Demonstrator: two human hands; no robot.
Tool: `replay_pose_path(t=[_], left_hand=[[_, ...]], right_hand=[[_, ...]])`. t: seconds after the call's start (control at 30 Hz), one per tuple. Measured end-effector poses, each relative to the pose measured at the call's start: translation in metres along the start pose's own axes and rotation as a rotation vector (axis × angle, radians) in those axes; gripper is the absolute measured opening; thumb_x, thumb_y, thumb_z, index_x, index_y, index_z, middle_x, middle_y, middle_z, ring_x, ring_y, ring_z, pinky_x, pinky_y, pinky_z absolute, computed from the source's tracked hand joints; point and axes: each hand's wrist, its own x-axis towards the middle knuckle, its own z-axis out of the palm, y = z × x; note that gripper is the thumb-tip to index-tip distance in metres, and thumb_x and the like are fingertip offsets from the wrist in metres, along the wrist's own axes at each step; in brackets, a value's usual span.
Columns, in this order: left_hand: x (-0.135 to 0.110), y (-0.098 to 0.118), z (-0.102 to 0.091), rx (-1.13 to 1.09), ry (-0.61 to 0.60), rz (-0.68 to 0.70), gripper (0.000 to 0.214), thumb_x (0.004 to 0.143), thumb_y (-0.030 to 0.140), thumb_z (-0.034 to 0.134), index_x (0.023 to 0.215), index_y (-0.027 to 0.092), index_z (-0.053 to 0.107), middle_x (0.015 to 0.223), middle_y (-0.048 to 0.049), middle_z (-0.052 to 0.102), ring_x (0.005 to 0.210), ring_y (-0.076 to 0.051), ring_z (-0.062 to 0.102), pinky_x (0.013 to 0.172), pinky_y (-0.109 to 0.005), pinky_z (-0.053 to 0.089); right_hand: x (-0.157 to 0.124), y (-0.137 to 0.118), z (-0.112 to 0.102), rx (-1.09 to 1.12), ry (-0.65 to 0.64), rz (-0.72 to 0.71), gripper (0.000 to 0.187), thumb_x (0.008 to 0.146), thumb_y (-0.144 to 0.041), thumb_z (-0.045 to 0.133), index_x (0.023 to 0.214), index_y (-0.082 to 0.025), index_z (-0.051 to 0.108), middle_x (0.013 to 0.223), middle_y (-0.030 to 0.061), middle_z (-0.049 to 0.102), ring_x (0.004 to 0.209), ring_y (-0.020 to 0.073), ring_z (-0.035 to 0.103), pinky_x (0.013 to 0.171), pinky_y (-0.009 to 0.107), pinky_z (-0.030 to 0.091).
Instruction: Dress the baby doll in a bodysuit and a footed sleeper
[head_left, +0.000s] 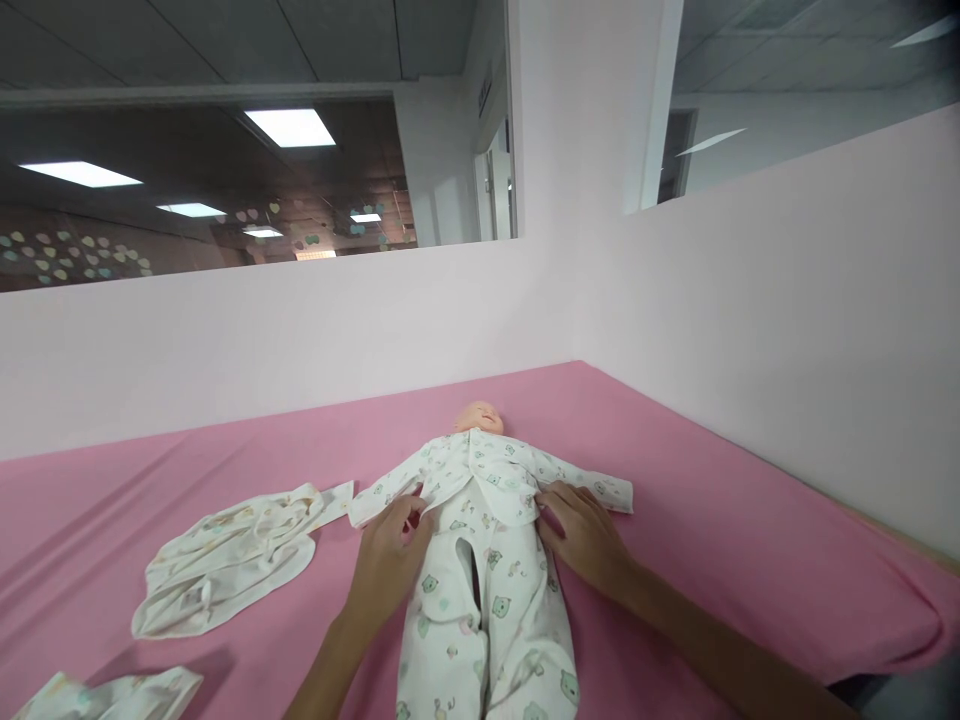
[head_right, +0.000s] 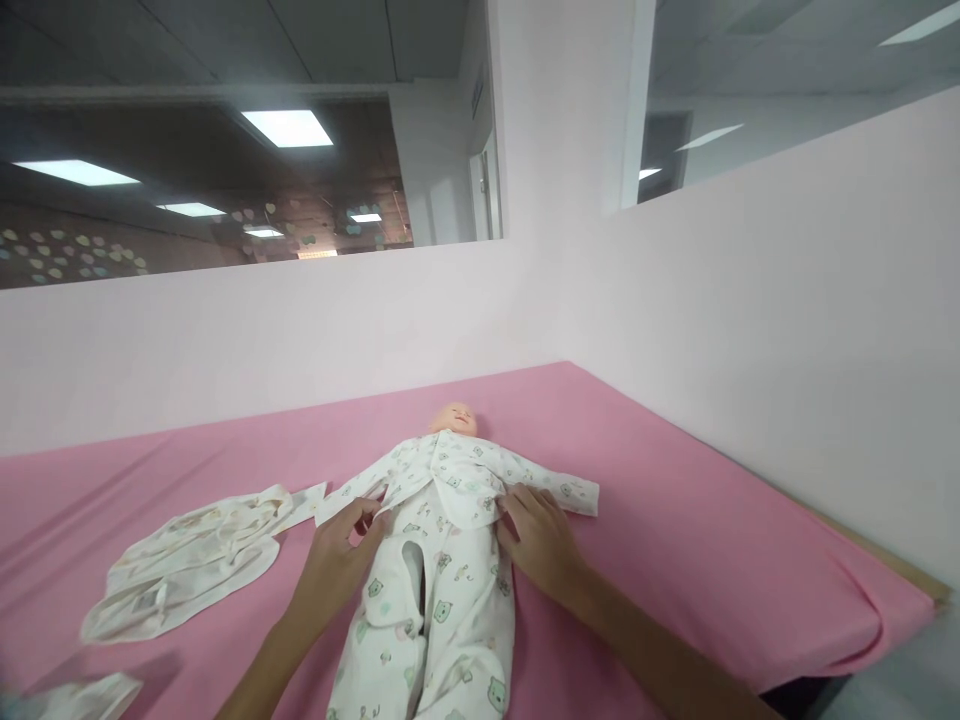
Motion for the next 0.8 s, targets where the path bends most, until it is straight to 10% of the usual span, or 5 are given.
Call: replay_pose_path(t=[0.37,0.8], left_hand=[[0.006,-0.028,-0.007,0.240,-0.151,-0.024,0.032,0.092,0.034,0.038,0.113,0.026,0.060,0.107,-0.0029,0.066,0.086,-0.020,0.061,0.069,-0.029,0.045],[0.007,-0.037,0.021,0.487,-0.102,-0.176,0.017,0.085,0.021,0.038,0.077,0.019,0.053,0.087,-0.0092,0.067,0.080,-0.026,0.062,0.057,-0.028,0.032]], right_hand=[[-0.002,0.014,-0.025,0.287,0.171,0.330,0.014,0.086,-0.028,0.045,0.074,-0.022,0.050,0.073,0.0006,0.058,0.071,0.0180,0.053,0.063,0.029,0.040],[0.007,0.002,0.002,0.053,-0.182,0.455,0.018,0.083,-0.034,0.047,0.072,-0.021,0.053,0.077,0.0041,0.064,0.073,0.0223,0.056,0.061,0.031,0.035]])
